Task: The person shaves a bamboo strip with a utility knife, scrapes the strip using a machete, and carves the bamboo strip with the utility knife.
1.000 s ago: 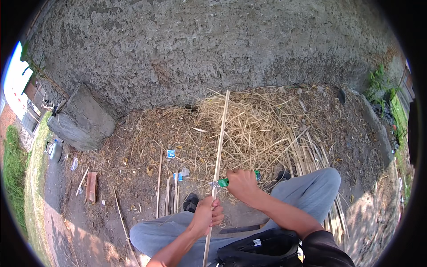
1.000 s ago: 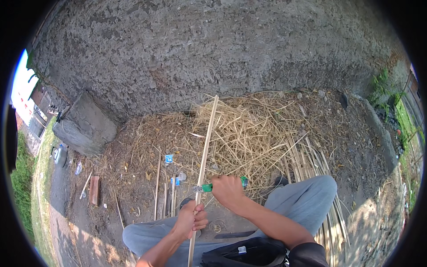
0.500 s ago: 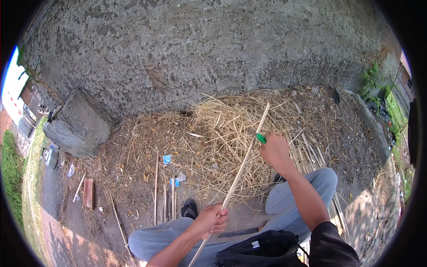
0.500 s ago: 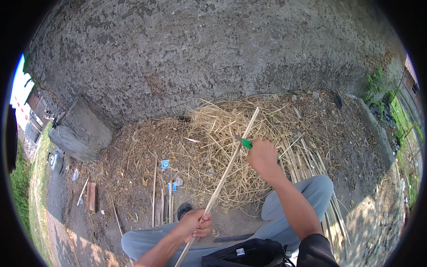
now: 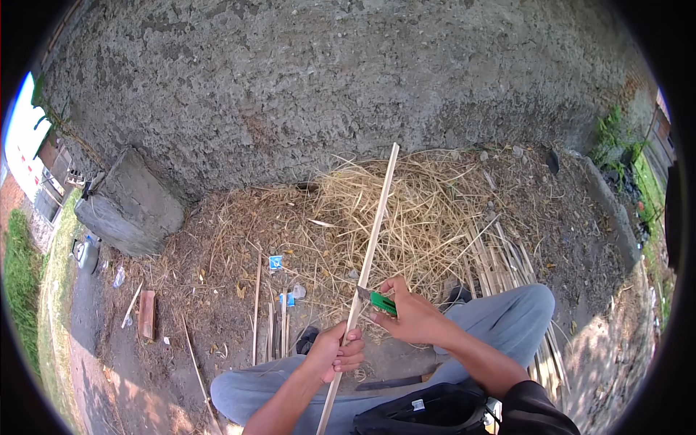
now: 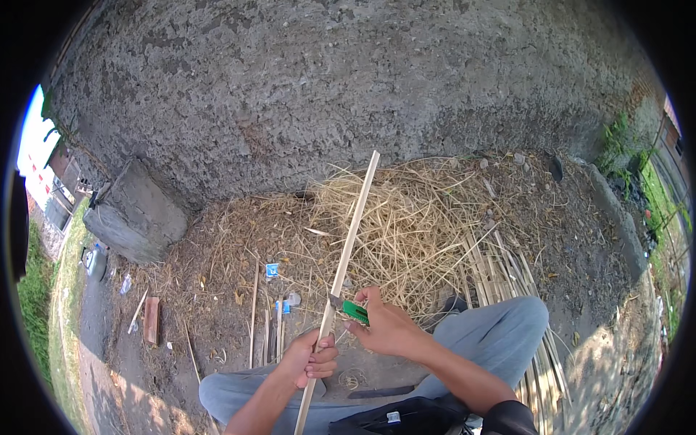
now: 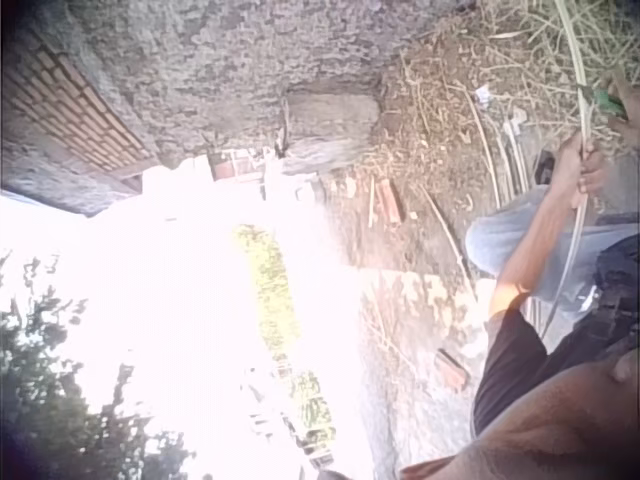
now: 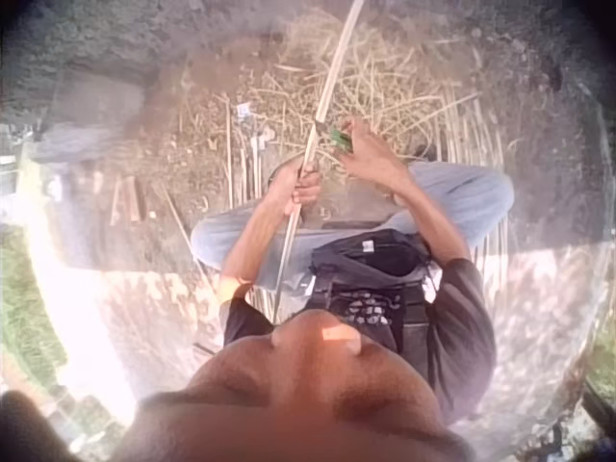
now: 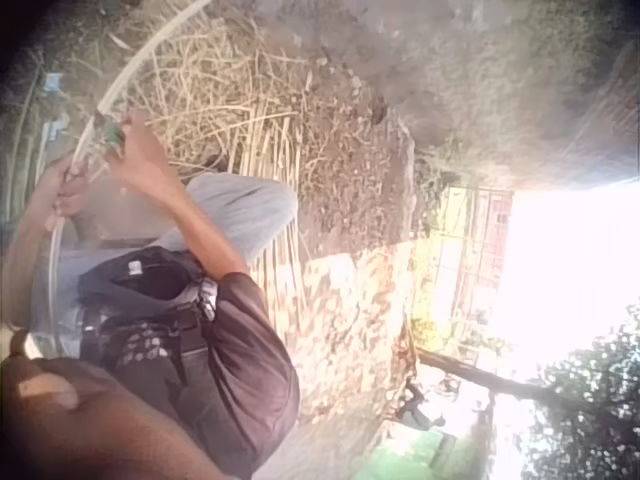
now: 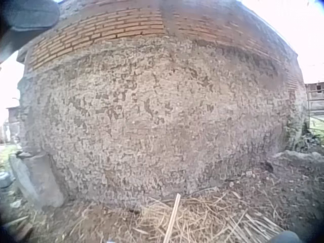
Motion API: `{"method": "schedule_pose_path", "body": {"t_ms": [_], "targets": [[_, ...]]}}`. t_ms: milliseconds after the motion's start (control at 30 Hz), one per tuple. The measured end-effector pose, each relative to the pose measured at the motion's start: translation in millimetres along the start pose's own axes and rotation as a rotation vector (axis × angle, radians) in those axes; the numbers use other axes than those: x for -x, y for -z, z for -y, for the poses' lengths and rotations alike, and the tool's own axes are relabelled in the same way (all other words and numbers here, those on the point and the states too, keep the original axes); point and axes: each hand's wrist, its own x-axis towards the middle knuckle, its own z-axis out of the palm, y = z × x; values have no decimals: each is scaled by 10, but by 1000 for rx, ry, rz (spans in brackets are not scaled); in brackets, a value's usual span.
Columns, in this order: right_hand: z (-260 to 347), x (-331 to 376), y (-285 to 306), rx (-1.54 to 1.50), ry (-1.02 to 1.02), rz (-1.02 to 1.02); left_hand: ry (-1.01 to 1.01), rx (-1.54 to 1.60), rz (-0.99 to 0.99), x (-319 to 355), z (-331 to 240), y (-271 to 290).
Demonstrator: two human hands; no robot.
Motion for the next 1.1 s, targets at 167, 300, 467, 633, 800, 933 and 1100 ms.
{"method": "schedule_pose_path", "body": {"t_ms": [167, 300, 467, 633, 800, 933, 1100], "targets": [[-340, -26, -57, -256, 363, -84, -41, 149, 133, 36, 58, 0], [-281, -53, 7, -265, 356, -216, -218, -29, 7, 70, 67, -98], [-260, -121, -27, -290, 400, -297, -301, -93, -28, 56, 60, -49], [-269, -131, -79, -258, 444, -320, -294, -152, -141, 72, 69, -64], [-245, -103, -132, -175, 277, -295, -266, -172, -174, 48, 70, -38], [-588, -249, -282, -319, 242, -301, -280, -190, -190, 4, 84, -64], [-622, -202, -326, -391, 413, -352, -254, -210, -249, -33, 125, -42]]}}
